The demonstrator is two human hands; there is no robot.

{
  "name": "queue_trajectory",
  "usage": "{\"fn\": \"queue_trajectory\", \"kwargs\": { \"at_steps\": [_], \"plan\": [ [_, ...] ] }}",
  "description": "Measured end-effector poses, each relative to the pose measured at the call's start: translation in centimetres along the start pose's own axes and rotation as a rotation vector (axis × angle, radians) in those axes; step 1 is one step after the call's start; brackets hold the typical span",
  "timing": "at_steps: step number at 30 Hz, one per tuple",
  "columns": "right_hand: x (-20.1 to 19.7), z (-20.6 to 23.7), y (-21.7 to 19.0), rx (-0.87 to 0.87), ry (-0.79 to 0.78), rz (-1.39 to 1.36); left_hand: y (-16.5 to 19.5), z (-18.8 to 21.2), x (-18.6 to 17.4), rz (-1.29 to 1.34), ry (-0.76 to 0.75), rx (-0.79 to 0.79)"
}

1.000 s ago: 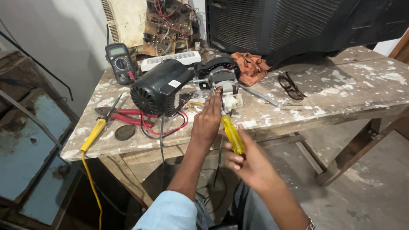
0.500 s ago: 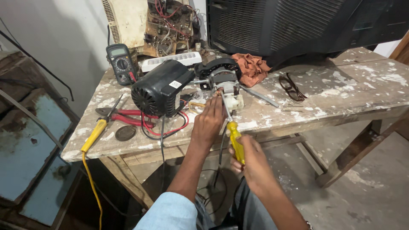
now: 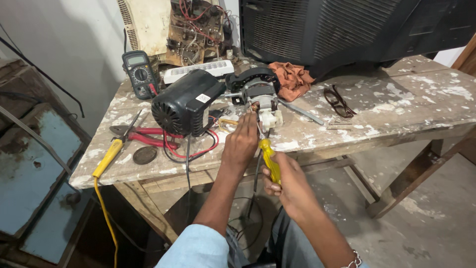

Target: The person uses a screwdriver to tighten screws on a small white plastic component attached to a black motor. They then use their fingers to adjust the wires and the component itself on the workbench.

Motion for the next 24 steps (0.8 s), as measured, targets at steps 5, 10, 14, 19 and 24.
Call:
{"fn": "queue_trajectory", "kwargs": {
  "at_steps": [5, 10, 14, 19, 24],
  "plan": [
    [0.2, -0.4, 0.3, -0.014, 0.006, -0.007, -0.1, 0.0, 0.3, -0.018, -0.024, 0.007],
    [0.1, -0.4, 0.6, -0.014, 0.043, -0.024, -0.2, 0.1, 0.5, -0.02, -0.045, 0.003],
    [0.1, -0.4, 0.5, -0.043, 0.014, -0.01, -0.1, 0.2, 0.6, 0.002, -0.039, -0.008],
    [-0.4, -0.8, 0.9, -0.056, 0.012, -0.016, -0.1, 0.1, 0.5, 0.014, -0.039, -0.015],
    [-0.8, -1.2, 1.2, -0.175, 0.051, -0.004, 0.1, 0.2, 0.3, 0.03, -0.043, -0.011]
  ]
}}
Point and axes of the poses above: each hand's wrist, its own z-axis away from the middle knuckle, its own x-axis out of the palm, y = z × x, the point moved 8 cm from there along -z, towards the middle knuckle, and after that the axes turned 3 degrees about x, right-handed, at the moved point
